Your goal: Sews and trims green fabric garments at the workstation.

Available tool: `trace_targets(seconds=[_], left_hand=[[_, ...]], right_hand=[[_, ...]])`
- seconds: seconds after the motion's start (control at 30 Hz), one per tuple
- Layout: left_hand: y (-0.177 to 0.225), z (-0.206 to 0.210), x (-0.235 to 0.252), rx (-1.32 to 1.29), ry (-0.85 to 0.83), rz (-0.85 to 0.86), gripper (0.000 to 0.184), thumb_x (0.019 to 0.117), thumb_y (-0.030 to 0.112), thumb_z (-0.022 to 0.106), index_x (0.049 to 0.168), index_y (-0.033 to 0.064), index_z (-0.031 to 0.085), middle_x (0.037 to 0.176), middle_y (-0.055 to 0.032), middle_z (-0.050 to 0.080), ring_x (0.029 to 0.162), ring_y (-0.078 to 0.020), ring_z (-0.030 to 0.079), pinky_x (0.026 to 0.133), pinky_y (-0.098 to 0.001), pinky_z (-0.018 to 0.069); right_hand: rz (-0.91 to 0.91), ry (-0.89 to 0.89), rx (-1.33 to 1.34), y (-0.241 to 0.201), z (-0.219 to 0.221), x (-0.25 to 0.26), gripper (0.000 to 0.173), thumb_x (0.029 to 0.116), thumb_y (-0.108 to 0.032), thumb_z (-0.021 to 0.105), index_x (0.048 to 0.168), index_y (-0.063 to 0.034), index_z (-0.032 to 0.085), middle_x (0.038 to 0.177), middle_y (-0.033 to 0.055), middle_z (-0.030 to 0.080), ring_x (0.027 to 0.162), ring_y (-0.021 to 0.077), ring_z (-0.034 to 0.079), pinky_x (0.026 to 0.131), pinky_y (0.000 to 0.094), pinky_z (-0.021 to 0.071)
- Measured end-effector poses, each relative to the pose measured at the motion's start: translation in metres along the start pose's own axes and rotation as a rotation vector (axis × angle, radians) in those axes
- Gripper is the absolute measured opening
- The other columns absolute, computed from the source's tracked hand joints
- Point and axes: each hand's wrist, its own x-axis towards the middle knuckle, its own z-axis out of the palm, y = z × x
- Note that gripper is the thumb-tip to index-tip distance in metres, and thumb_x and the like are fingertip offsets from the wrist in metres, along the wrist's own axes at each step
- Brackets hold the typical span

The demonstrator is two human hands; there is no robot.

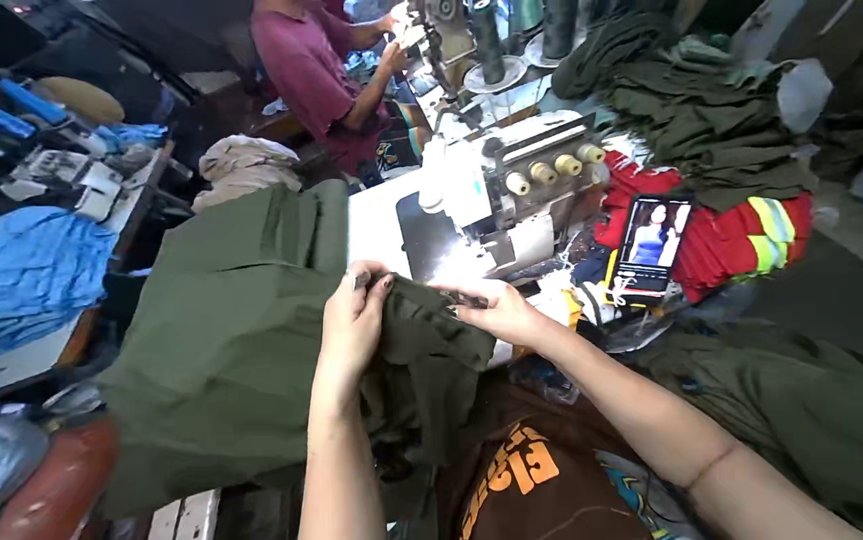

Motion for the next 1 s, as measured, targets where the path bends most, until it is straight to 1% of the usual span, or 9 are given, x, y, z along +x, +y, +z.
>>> trace_targets(seconds=[0.1,0.17,0.23,0.43,0.53,0.6,0.67,0.87,1.0], left_hand=[[0.018,0.017,0.041,0.14,0.016,0.223,0.016,0.103,0.007,0.057,0.114,-0.0011,0.066,0.11,-0.0168,0.071,0.102,-0.0253,0.069,0.093,-0.0481,0.0549],[0.016,0.038,0.059,0.216,0.013,0.272,0.016,0.102,0.006,0.058,0.112,0.0015,0.07,0.111,-0.0178,0.07,0.104,-0.0326,0.069,0.092,-0.0549,0.0547],[0.006,0.064,0.066,0.218,-0.032,0.148,0.017,0.1021,0.016,0.061,0.112,0.0067,0.072,0.109,-0.0144,0.069,0.099,-0.0314,0.068,0.084,-0.0568,0.0548],[0.006,0.1,0.046,0.104,-0.057,-0.149,0.033,0.0921,0.02,0.074,0.12,0.0077,0.063,0.094,-0.0092,0.069,0.087,-0.0243,0.068,0.079,-0.0513,0.0563],[0.006,0.106,0.051,0.095,-0.025,-0.11,0.026,0.0934,0.019,0.073,0.114,0.0054,0.066,0.094,-0.0094,0.068,0.084,-0.0238,0.066,0.076,-0.049,0.0556],[0.001,0.111,0.058,0.116,-0.008,-0.062,0.015,0.0939,0.017,0.071,0.098,0.0026,0.071,0.105,-0.0139,0.069,0.092,-0.0276,0.067,0.082,-0.052,0.0557],[-0.002,0.114,0.063,0.134,-0.006,-0.039,0.016,0.0949,0.016,0.067,0.088,0.0019,0.072,0.101,-0.0167,0.069,0.094,-0.0317,0.067,0.083,-0.0551,0.0547],[0.002,0.114,0.064,0.072,0.016,-0.191,0.022,0.0979,0.022,0.067,0.109,0.0031,0.068,0.109,-0.0201,0.068,0.098,-0.0369,0.066,0.083,-0.0586,0.0534],[0.0,0.115,0.064,0.056,0.049,-0.183,0.021,0.0981,0.022,0.067,0.106,0.0028,0.068,0.105,-0.0197,0.068,0.094,-0.0358,0.067,0.08,-0.0576,0.0539]], right_hand=[[-0.029,0.116,0.066,0.001,-0.016,0.0,0.046,0.0972,-0.002,0.062,0.143,-0.011,0.06,0.121,0.0071,0.07,0.098,0.0078,0.067,0.09,0.0289,0.0563],[0.005,0.246,-0.015,0.018,-0.026,-0.003,0.046,0.0949,-0.008,0.067,0.14,-0.007,0.058,0.096,0.0062,0.069,0.081,0.0092,0.063,0.079,0.03,0.0556],[0.049,0.314,-0.089,0.039,-0.033,-0.012,0.043,0.0933,-0.014,0.069,0.135,-0.0087,0.059,0.077,0.0013,0.06,0.068,0.0086,0.056,0.069,0.0288,0.0513],[0.304,0.191,0.138,0.054,-0.03,-0.057,0.009,0.0934,-0.014,0.068,0.096,-0.0058,0.067,0.072,-0.0072,0.055,0.057,-0.0018,0.046,0.052,0.0161,0.039],[0.349,0.265,0.219,0.044,-0.035,-0.058,0.006,0.094,-0.012,0.067,0.098,-0.0072,0.067,0.073,-0.0083,0.058,0.055,-0.0031,0.048,0.049,0.0142,0.0391],[0.319,0.32,0.214,0.043,-0.038,-0.05,0.006,0.0936,-0.012,0.068,0.098,-0.0072,0.068,0.073,-0.0077,0.06,0.056,-0.0025,0.049,0.05,0.0147,0.0401],[0.273,0.356,0.201,0.045,-0.039,-0.042,0.005,0.0933,-0.012,0.069,0.096,-0.0081,0.068,0.072,-0.0081,0.059,0.056,-0.0026,0.048,0.051,0.0147,0.0392],[0.213,0.426,0.142,0.051,-0.034,-0.026,0.007,0.0947,-0.014,0.07,0.094,-0.0076,0.07,0.073,-0.0058,0.062,0.063,-0.0006,0.056,0.059,0.017,0.0459],[0.152,0.428,0.076,0.055,-0.032,-0.024,0.009,0.0954,-0.015,0.068,0.092,-0.0073,0.07,0.071,-0.0066,0.061,0.061,-0.0027,0.053,0.057,0.015,0.0438]])
